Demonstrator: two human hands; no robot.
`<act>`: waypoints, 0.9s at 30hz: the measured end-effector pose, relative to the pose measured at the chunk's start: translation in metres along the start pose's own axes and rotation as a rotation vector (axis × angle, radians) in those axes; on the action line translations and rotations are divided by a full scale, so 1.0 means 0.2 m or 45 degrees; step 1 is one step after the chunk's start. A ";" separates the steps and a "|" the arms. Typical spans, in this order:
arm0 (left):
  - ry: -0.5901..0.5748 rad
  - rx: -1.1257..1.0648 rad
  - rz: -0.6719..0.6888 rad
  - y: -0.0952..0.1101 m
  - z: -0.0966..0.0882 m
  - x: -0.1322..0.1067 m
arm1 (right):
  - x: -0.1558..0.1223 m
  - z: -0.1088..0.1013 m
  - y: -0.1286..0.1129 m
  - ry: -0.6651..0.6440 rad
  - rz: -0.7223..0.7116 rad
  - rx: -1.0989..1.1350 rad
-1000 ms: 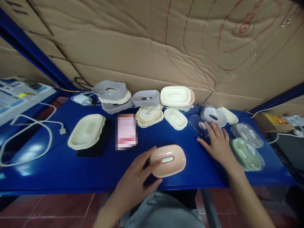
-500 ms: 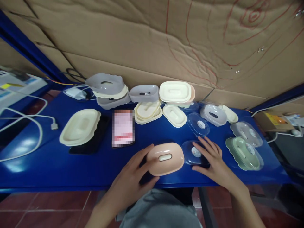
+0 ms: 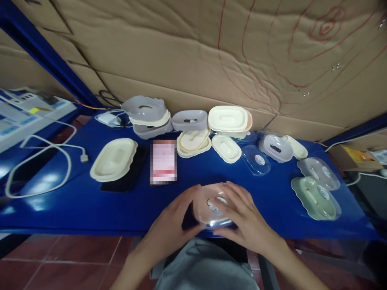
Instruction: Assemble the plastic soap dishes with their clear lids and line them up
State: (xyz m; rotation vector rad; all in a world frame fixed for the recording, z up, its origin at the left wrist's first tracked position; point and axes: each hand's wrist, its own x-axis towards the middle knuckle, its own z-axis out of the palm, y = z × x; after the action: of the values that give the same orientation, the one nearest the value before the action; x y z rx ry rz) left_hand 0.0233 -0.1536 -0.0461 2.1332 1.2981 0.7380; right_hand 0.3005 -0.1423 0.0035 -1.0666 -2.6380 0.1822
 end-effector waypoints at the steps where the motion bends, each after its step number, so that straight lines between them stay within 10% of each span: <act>1: -0.016 -0.009 0.007 0.00 0.00 0.00 | 0.03 0.00 -0.01 -0.023 -0.039 -0.003; 27: -0.105 0.018 0.023 0.02 -0.01 0.02 | 0.07 0.04 0.15 0.003 -0.119 0.007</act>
State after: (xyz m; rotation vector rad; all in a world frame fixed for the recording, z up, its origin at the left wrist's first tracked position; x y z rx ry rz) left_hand 0.0258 -0.1509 -0.0422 2.1656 1.2458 0.6430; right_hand 0.3091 -0.1113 -0.0074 -0.9387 -2.6767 0.1684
